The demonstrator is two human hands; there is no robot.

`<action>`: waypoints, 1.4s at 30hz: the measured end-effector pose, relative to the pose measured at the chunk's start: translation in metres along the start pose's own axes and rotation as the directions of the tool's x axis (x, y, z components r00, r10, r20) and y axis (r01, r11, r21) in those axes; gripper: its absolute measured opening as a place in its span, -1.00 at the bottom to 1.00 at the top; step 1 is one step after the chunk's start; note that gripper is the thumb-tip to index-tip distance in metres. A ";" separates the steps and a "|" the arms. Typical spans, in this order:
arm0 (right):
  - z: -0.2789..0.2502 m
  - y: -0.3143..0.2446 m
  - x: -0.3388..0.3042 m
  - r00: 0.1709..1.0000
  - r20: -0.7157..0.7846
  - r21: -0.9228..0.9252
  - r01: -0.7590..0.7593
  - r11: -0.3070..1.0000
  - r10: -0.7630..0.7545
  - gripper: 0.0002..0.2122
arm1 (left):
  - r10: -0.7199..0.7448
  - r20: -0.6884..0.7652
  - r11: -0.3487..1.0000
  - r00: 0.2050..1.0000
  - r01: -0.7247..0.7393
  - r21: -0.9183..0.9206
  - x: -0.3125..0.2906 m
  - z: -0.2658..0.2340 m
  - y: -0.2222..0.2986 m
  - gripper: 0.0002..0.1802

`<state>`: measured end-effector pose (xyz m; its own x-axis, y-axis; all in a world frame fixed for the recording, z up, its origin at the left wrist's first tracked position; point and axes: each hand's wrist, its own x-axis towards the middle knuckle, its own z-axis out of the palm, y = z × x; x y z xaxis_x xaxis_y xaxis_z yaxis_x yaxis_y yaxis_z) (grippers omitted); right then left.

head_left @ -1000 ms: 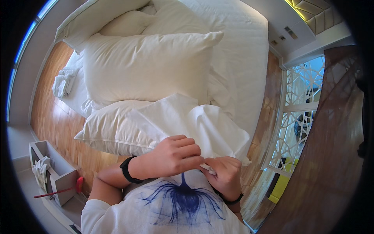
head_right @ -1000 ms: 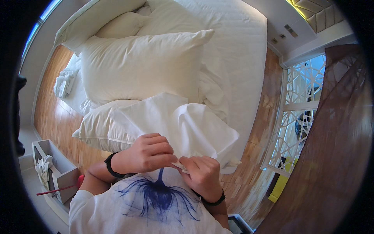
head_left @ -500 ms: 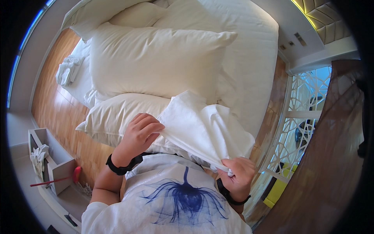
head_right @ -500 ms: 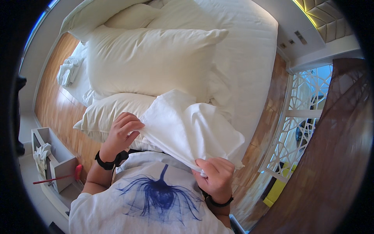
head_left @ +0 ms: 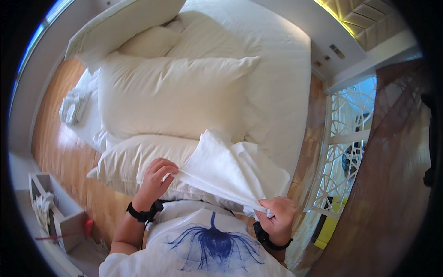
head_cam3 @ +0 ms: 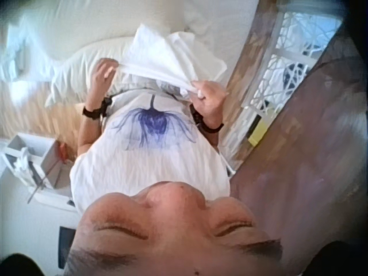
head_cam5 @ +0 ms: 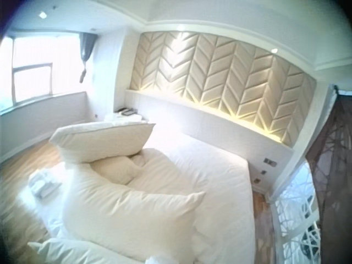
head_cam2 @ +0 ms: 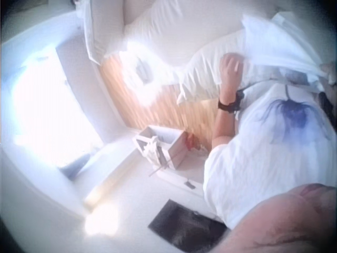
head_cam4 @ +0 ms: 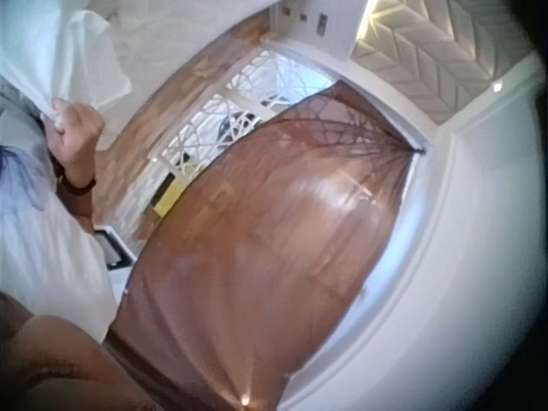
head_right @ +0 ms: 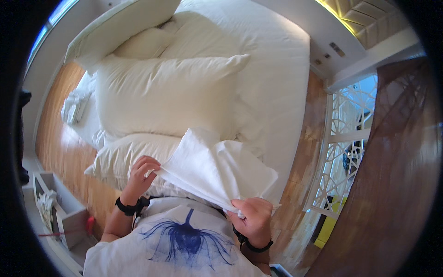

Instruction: The person inserts a white pillow into a white pillowcase by hand. They repeatedly open the case, guide the pillow inside, and adjust the fabric to fit the pillow before placing it on the bed.

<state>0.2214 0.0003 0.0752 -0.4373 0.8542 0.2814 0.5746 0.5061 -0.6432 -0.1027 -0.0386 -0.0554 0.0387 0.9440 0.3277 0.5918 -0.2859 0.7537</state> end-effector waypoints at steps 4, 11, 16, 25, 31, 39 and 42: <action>-0.003 0.005 -0.003 0.999 0.010 -0.004 0.043 0.999 -0.043 -0.72 | -0.050 0.047 0.993 0.998 0.055 -0.103 0.013 0.004 0.000 -0.69; 0.000 0.005 -0.017 0.998 -0.044 0.035 0.051 0.998 -0.049 -0.77 | -0.046 0.232 0.968 0.972 0.100 -0.229 0.014 0.017 0.007 -0.71; 0.003 0.011 -0.018 0.993 -0.079 0.090 0.091 0.992 -0.084 -0.79 | -0.053 0.251 0.975 0.967 0.105 -0.197 0.012 0.013 0.015 -0.74; 0.005 0.016 -0.012 0.976 -0.154 0.061 0.163 0.985 -0.152 -0.82 | -0.126 0.192 0.984 0.973 0.148 -0.101 0.008 0.007 0.026 -0.77; -0.022 0.024 -0.019 0.947 -0.272 -0.155 0.132 0.979 -0.171 -0.79 | -0.023 0.094 0.992 0.995 0.034 -0.119 0.037 0.003 0.041 -0.86; -0.024 0.013 -0.049 0.943 -0.329 -0.024 0.053 0.998 -0.058 -0.84 | 0.087 0.128 0.983 0.988 -0.064 -0.174 0.048 0.012 0.071 -0.86; -0.020 0.012 -0.052 0.948 -0.317 0.025 0.046 0.999 -0.036 -0.84 | 0.128 0.145 0.982 0.981 -0.105 -0.157 0.049 0.020 0.063 -0.88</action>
<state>0.2650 -0.0354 0.0667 -0.2160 0.8292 0.5156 0.5362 0.5420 -0.6470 -0.0475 -0.0074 -0.0028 0.2306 0.9134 0.3355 0.4507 -0.4059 0.7950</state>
